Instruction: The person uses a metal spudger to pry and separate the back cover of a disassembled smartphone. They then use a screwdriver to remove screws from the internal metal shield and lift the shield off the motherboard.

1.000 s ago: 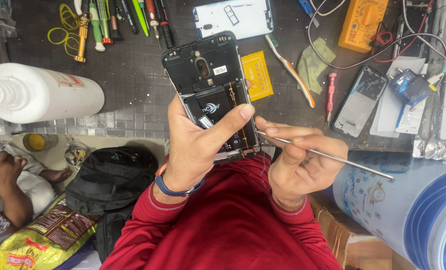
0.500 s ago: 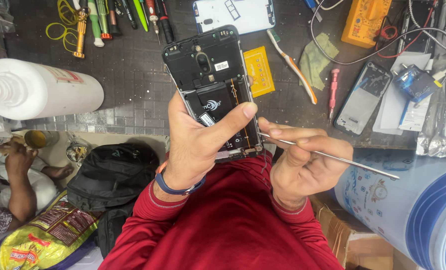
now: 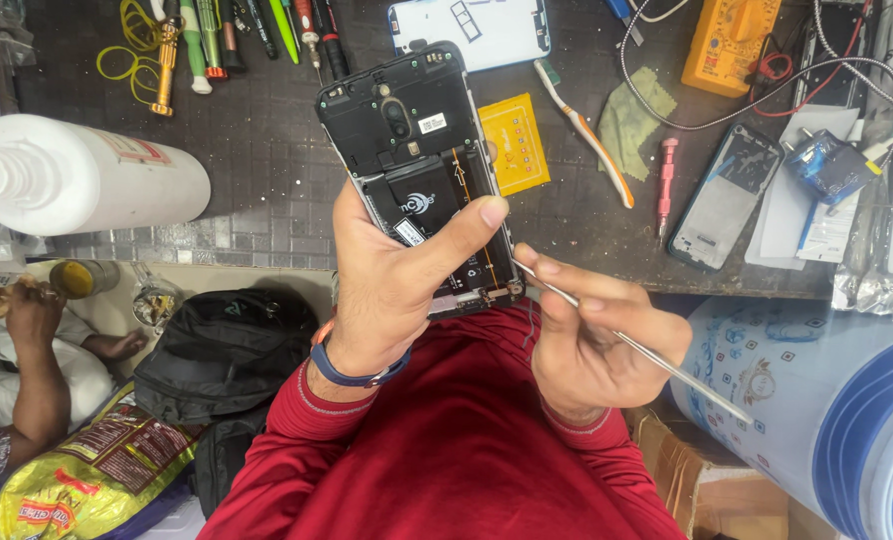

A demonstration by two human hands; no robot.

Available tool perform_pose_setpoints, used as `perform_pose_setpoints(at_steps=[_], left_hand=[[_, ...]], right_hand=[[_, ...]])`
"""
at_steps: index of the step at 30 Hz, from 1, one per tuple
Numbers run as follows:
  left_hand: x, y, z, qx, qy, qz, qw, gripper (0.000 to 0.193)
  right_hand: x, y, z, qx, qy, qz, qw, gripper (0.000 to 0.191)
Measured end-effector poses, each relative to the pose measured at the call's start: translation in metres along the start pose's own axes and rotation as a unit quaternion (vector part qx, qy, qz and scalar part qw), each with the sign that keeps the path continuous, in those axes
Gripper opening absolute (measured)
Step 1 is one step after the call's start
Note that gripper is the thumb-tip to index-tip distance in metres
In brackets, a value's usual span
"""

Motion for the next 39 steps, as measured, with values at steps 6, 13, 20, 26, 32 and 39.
perform_pose_setpoints(at_steps=[6, 13, 20, 26, 32, 39], left_hand=[[0.0003, 0.0005, -0.0003, 0.000, 0.010, 0.003, 1.000, 0.030], [0.0024, 0.0018, -0.0017, -0.001, 0.014, 0.019, 1.000, 0.031], [0.0019, 0.0008, -0.0011, 0.010, 0.013, 0.020, 1.000, 0.031], [-0.0002, 0.0003, -0.0016, 0.011, 0.020, 0.034, 0.999, 0.031], [-0.0008, -0.0001, -0.0016, 0.013, 0.029, 0.032, 0.999, 0.034], [0.0017, -0.0025, -0.0020, -0.004, 0.033, 0.048, 0.998, 0.032]], right_hand=[[0.0031, 0.0019, 0.0011, 0.005, -0.016, -0.017, 1.000, 0.028], [0.0032, 0.0024, 0.0000, 0.020, -0.023, -0.023, 0.999, 0.028], [0.0049, 0.0051, -0.0010, 0.015, -0.023, -0.008, 1.000, 0.028], [0.0016, 0.0058, -0.0012, 0.012, -0.009, -0.011, 1.000, 0.029], [0.0012, 0.0087, -0.0001, 0.000, -0.041, -0.047, 0.998, 0.027], [0.0068, 0.0104, -0.0017, 0.002, -0.089, -0.048, 0.995, 0.028]])
Point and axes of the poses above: each hand's wrist, its own z-axis towards the middle knuckle, its own y-axis out of the palm, x = y × z, the point moved 1 cm from there along z, towards the middle knuckle, and after that the axes turned 7 degrees about -z, right-handed, at the moved point
